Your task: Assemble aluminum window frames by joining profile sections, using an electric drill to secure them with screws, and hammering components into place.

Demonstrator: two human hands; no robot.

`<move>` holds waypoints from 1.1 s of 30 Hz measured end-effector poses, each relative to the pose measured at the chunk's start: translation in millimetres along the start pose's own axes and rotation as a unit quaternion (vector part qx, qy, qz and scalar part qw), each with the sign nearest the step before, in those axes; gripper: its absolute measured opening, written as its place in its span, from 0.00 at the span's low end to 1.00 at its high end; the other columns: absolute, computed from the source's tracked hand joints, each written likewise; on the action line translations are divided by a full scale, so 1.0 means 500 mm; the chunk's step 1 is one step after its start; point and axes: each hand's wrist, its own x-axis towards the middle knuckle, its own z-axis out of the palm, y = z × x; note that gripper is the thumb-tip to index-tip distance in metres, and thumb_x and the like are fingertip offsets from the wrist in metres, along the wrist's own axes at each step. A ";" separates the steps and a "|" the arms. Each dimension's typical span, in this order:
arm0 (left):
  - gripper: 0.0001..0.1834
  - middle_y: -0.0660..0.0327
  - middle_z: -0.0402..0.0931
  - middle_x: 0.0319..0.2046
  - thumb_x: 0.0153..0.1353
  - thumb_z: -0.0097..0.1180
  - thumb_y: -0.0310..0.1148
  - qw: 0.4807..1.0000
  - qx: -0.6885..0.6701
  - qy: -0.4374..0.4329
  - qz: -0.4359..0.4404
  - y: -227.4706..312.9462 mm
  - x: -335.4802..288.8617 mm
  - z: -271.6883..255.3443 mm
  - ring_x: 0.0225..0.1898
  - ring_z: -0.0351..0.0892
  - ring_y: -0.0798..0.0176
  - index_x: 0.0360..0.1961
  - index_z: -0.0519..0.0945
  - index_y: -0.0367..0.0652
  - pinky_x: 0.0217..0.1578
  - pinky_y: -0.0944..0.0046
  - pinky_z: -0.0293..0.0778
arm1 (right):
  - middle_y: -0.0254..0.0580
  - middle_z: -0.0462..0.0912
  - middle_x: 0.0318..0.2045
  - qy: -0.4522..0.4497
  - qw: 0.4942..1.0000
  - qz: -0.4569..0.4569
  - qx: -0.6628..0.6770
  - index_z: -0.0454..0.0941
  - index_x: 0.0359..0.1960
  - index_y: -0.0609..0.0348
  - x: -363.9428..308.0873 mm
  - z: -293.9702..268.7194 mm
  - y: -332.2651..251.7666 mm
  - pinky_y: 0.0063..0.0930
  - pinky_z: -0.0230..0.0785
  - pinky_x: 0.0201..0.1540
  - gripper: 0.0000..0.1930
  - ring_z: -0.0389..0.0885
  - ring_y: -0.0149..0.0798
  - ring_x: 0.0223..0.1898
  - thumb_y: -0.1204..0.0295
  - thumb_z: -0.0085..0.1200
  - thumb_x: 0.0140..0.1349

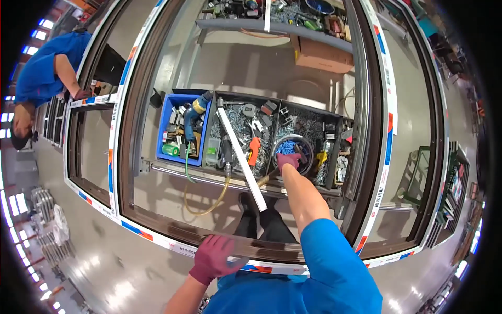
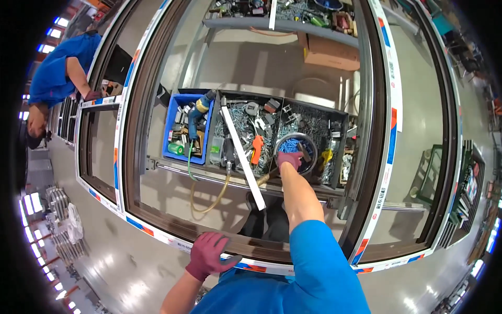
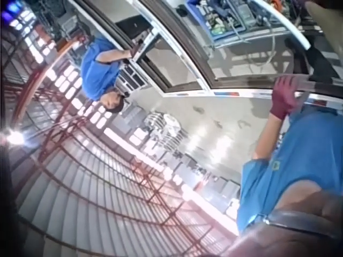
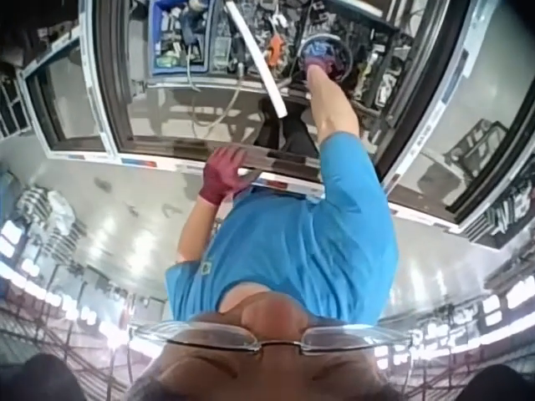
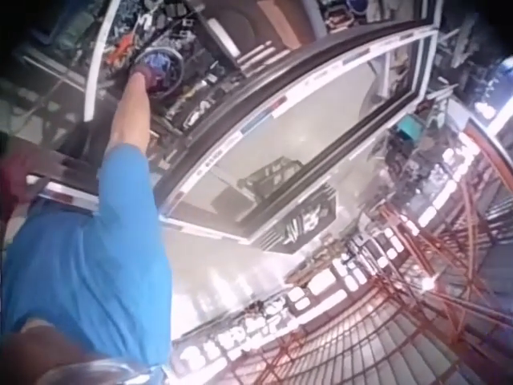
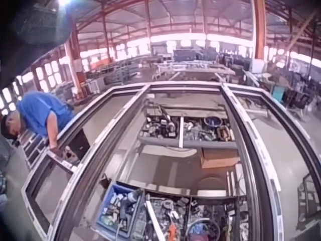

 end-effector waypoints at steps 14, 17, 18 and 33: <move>0.35 0.52 0.83 0.50 0.47 0.77 0.53 0.997 0.002 -0.029 -0.075 0.018 -0.005 -0.016 0.51 0.84 0.44 0.52 0.84 0.43 0.52 0.49 0.80 | 0.50 0.78 0.56 -0.239 0.837 -0.229 0.436 0.66 0.66 0.62 -0.066 -0.204 0.123 0.41 0.75 0.55 0.31 0.80 0.44 0.51 0.70 0.68 0.64; 0.38 0.53 0.83 0.52 0.54 0.77 0.44 0.986 -0.091 0.061 -0.125 0.026 0.031 -0.004 0.53 0.84 0.48 0.64 0.78 0.43 0.52 0.53 0.80 | 0.49 0.73 0.61 -0.195 0.832 -0.382 0.353 0.62 0.70 0.59 -0.257 -0.326 0.135 0.37 0.68 0.65 0.37 0.73 0.41 0.60 0.71 0.68 0.61; 0.38 0.54 0.83 0.52 0.57 0.76 0.40 0.957 -0.205 0.090 -0.182 0.039 0.060 0.002 0.53 0.85 0.52 0.67 0.75 0.43 0.51 0.55 0.80 | 0.48 0.71 0.64 -0.214 0.820 -0.409 0.339 0.60 0.73 0.60 -0.332 -0.388 0.136 0.37 0.66 0.68 0.41 0.72 0.41 0.63 0.71 0.68 0.61; 0.21 0.62 0.81 0.41 0.69 0.65 0.35 0.656 -0.733 -0.073 -0.160 0.264 0.277 0.015 0.37 0.83 0.66 0.58 0.79 0.35 0.41 0.63 0.86 | 0.50 0.65 0.74 -0.188 0.773 -0.527 0.300 0.54 0.80 0.61 -0.536 -0.655 0.322 0.39 0.58 0.76 0.48 0.63 0.44 0.77 0.69 0.68 0.61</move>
